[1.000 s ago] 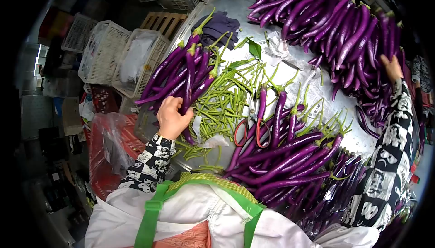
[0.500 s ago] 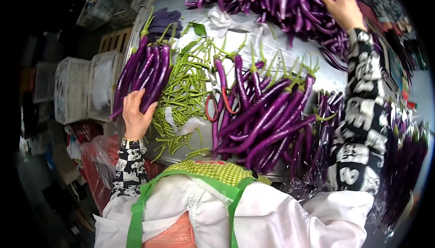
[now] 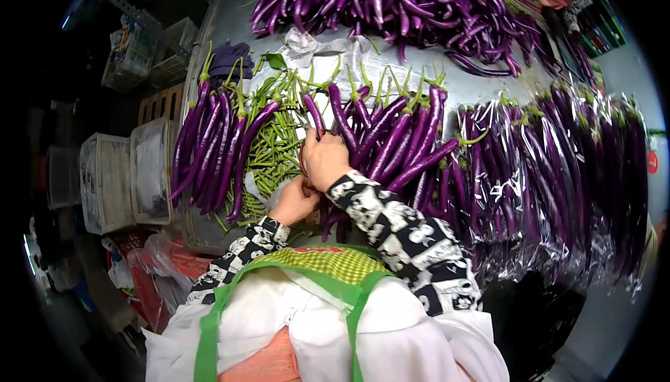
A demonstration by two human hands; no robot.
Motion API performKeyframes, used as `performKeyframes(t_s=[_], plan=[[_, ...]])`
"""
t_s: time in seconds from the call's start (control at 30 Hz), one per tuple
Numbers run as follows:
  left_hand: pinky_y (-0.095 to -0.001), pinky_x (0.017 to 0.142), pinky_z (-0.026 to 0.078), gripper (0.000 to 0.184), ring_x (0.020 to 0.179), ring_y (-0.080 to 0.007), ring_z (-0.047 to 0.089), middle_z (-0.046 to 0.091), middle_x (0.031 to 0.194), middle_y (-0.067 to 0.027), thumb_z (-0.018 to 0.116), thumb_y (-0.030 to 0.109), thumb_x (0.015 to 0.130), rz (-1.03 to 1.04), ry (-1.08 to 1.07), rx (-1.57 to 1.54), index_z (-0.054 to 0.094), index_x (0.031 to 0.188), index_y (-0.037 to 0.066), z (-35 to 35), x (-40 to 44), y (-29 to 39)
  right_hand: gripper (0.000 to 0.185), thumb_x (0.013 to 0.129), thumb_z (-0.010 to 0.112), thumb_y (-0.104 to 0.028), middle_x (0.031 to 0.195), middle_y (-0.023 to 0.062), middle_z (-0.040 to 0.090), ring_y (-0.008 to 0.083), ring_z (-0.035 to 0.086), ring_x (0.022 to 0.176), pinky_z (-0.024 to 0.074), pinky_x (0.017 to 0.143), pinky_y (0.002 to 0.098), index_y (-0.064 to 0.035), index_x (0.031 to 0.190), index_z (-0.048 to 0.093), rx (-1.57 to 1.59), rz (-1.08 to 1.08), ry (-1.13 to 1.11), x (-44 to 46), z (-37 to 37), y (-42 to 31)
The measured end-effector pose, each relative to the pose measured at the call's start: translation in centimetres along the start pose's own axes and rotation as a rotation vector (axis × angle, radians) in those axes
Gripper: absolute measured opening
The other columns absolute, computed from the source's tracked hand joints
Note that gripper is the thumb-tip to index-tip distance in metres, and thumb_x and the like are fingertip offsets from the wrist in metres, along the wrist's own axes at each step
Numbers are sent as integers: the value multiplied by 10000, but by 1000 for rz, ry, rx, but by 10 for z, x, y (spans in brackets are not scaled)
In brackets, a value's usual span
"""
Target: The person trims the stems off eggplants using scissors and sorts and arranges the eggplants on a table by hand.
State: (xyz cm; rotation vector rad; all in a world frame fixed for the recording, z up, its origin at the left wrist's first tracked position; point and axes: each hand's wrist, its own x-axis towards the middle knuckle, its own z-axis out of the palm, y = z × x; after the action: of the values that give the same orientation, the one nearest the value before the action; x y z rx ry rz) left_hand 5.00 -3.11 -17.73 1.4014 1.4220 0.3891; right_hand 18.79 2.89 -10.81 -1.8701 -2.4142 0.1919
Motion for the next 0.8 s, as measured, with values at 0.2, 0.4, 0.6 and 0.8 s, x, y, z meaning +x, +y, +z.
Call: performKeyframes(t_s=[0.2,0.4,0.6,0.8], plan=[[-242,581,455,158,638,-116,574,641,793,-40,637,52,865,-291,-184,-647,635,1006,-19,-8,-13,34,586,736,677,-199,883,180,641,302,649,821,527,541,381,47,1241,509,-12,118,-42,12,11,-4],[-273,705,523,275,767,-112,607,624,959,-70,653,-64,786,-58,-107,-856,529,1011,35,7,-1,43,517,754,674,-279,921,185,648,374,637,875,505,796,441,32,1142,533,539,124,-76,-54,-120,9],[-279,845,537,311,876,-138,619,619,1053,-140,699,-98,759,155,-199,-738,469,930,25,2,6,53,553,795,775,-288,781,49,552,139,537,702,467,635,296,8,1188,524,776,519,137,-134,-122,63],[-316,644,581,271,694,-196,661,644,810,-86,764,42,776,-212,-207,-942,574,950,-45,4,36,72,480,863,695,-221,844,80,627,181,635,776,507,695,338,41,1215,502,900,739,183,-152,-72,85]])
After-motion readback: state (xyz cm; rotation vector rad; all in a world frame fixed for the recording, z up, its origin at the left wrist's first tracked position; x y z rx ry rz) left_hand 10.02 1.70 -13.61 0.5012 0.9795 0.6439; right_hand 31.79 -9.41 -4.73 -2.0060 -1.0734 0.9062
